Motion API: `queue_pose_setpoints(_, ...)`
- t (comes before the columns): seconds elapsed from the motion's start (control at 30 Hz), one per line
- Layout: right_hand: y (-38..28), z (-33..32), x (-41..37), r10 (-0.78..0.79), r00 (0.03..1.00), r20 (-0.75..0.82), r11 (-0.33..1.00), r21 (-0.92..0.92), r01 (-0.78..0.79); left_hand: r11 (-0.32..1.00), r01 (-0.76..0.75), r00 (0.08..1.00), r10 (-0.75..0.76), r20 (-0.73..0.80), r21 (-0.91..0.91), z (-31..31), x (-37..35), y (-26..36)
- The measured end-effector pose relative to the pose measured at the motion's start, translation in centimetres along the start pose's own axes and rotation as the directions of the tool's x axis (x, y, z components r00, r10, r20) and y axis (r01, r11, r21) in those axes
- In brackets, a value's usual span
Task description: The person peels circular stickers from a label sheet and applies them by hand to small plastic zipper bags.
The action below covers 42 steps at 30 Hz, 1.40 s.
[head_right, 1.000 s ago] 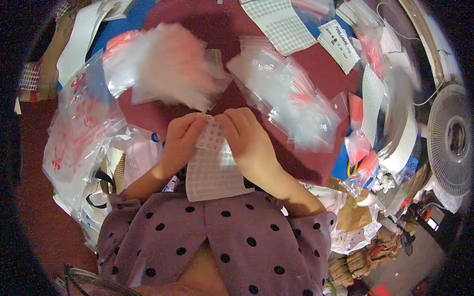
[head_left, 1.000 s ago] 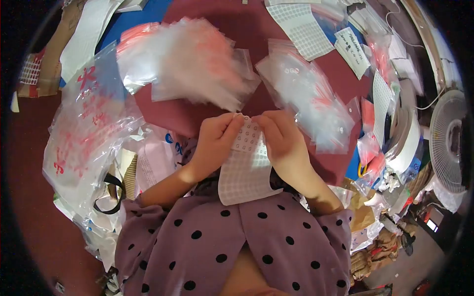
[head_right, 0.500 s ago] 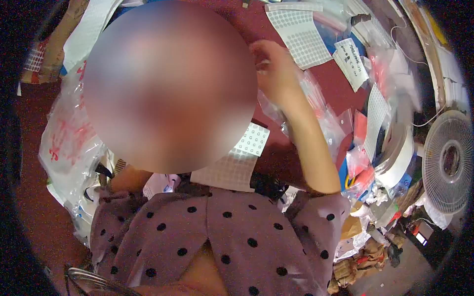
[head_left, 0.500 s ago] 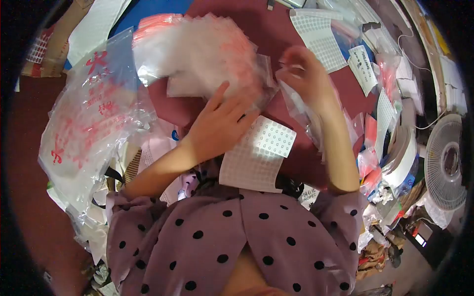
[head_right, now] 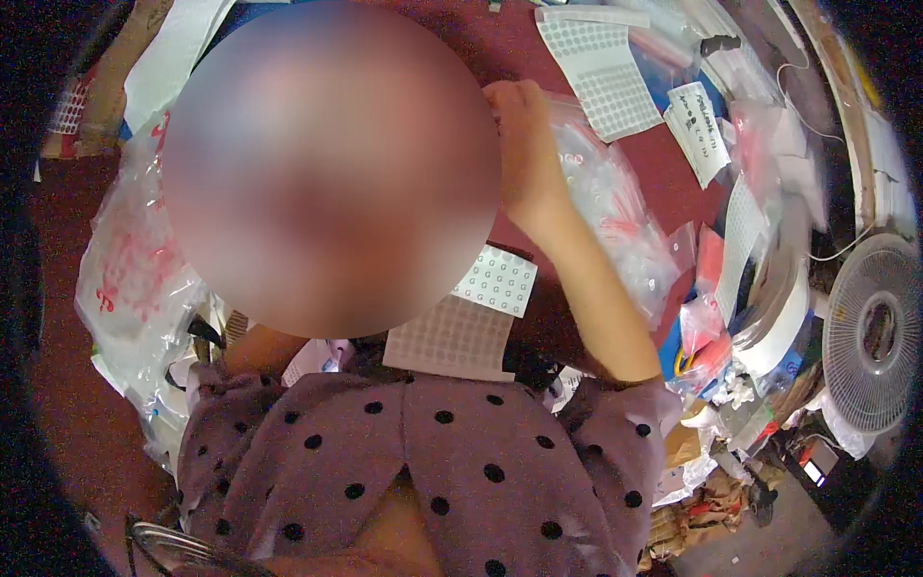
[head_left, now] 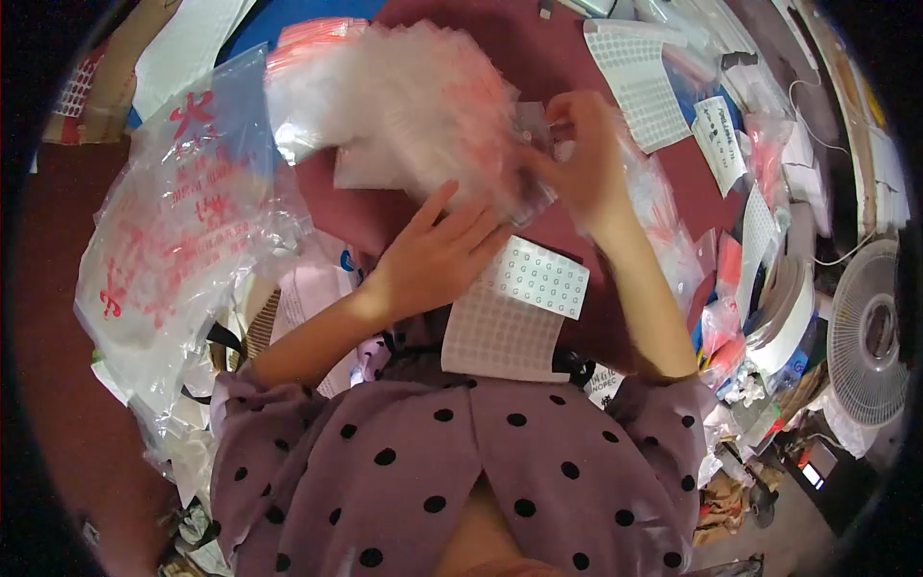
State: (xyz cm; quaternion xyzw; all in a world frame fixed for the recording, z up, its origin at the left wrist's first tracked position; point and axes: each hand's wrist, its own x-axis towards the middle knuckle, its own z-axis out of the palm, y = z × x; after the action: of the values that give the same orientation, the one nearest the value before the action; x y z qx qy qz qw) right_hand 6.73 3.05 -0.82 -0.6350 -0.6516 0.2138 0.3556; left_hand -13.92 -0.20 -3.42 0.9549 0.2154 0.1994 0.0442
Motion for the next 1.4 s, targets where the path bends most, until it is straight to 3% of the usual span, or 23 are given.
queue_pose_setpoints(0.03, 0.2, 0.2, -0.3, 0.006, 1.0, -0.001, 1.0, 0.003, -0.006, 1.0, -0.004, 0.999, 0.005, 0.044, -0.015, 0.1, 0.1, -0.2)
queue_pose_setpoints(0.1, 0.9, 0.6, -0.7, -0.02, 0.998, 0.066, 0.968, -0.25, 0.036, 1.0, -0.014, 0.996, 0.017, 0.085, -0.028, 0.0, 0.3, -0.3)
queue_pose_setpoints(0.13, 1.0, 0.1, -0.4, -0.02, 0.998, 0.062, 0.967, -0.252, 0.035, 0.999, -0.034, 0.995, 0.037, 0.088, -0.038, -0.1, 0.4, -0.4)
queue_pose_setpoints(0.2, 1.2, -1.4, -0.1, -0.063, 0.987, 0.147, 0.988, -0.133, 0.082, 0.997, -0.053, 0.994, 0.057, 0.092, -0.05, -0.2, 0.3, -0.5)
queue_pose_setpoints(0.33, 1.1, -2.7, -2.0, -0.197, 0.96, 0.198, 0.967, -0.122, 0.224, 0.998, -0.058, 0.997, 0.059, 0.042, -0.019, -0.2, 0.3, -0.3)
queue_pose_setpoints(0.43, 1.0, -3.2, -2.6, -0.101, 0.95, 0.295, 0.987, -0.088, 0.132, 0.999, -0.049, 0.997, 0.048, 0.055, 0.003, 0.0, 0.6, 0.0)
queue_pose_setpoints(0.5, 0.5, -2.9, -2.8, -0.013, 0.983, 0.185, 0.994, 0.105, -0.007, 0.999, -0.054, 0.995, 0.053, 0.084, 0.008, 0.1, 0.8, 0.2)
queue_pose_setpoints(0.53, 0.5, -2.4, -2.6, -0.006, 0.984, 0.179, 0.994, 0.105, -0.013, 0.999, -0.044, 0.997, 0.043, 0.066, 0.014, 0.1, 0.9, 0.3)
queue_pose_setpoints(0.6, 1.0, -0.9, -1.2, -0.086, 0.993, 0.078, 0.995, 0.065, 0.081, 0.999, -0.041, 0.998, 0.04, 0.047, 0.022, 0.1, 1.0, 0.4)
queue_pose_setpoints(0.73, 0.9, -0.2, -0.5, -0.144, 0.985, 0.092, 0.988, -0.045, 0.149, 0.996, -0.05, 0.999, 0.051, -0.019, 0.068, 0.3, 0.6, 0.4)
queue_pose_setpoints(0.83, 0.3, -2.7, -1.9, -0.101, 0.974, 0.205, 0.979, -0.151, 0.133, 0.998, -0.036, 0.999, 0.037, -0.024, 0.059, 0.3, 0.4, 0.4)
queue_pose_setpoints(0.9, 0.7, -3.6, -3.4, -0.253, 0.941, 0.225, 0.93, -0.213, 0.301, 0.999, -0.026, 0.999, 0.027, -0.024, 0.04, 0.3, 0.4, 0.4)
queue_pose_setpoints(1.03, 0.5, -5.2, -4.7, -0.176, 0.928, 0.329, 0.892, -0.346, 0.292, 0.999, -0.012, 0.997, 0.015, -0.074, 0.04, 0.3, 0.3, 0.4)
queue_pose_setpoints(1.1, 0.4, -5.3, -5.0, -0.059, 0.966, 0.253, 0.998, 0.01, 0.058, 0.998, -0.022, 0.997, 0.027, -0.077, 0.064, 0.3, 0.2, 0.4)
queue_pose_setpoints(1.17, -0.3, -4.9, -4.6, 0.016, 0.969, 0.248, 0.994, 0.097, -0.041, 0.996, -0.029, 0.997, 0.035, -0.071, 0.084, 0.4, 0.3, 0.4)
queue_pose_setpoints(1.2, -0.6, -4.6, -4.3, 0.088, 0.964, 0.251, 0.974, 0.181, -0.136, 0.996, -0.031, 0.997, 0.037, -0.068, 0.086, 0.4, 0.4, 0.4)
queue_pose_setpoints(1.23, -0.8, -4.1, -4.0, 0.087, 0.964, 0.251, 0.973, 0.184, -0.136, 0.995, -0.031, 0.997, 0.038, -0.074, 0.092, 0.4, 0.4, 0.4)
queue_pose_setpoints(1.3, -1.1, -3.2, -3.4, 0.2, 0.941, 0.272, 0.834, 0.457, -0.309, 0.995, -0.03, 0.996, 0.038, -0.079, 0.099, 0.3, 0.4, 0.5)
queue_pose_setpoints(1.33, -1.2, -2.5, -3.1, 0.2, 0.942, 0.271, 0.833, 0.459, -0.309, 0.995, -0.032, 0.996, 0.04, -0.078, 0.092, 0.3, 0.4, 0.5)
queue_pose_setpoints(1.4, -1.4, -1.2, -2.6, -0.107, 0.967, 0.232, 0.99, 0.115, 0.082, 0.996, -0.036, 0.996, 0.042, -0.078, 0.087, 0.3, 0.5, 0.4)
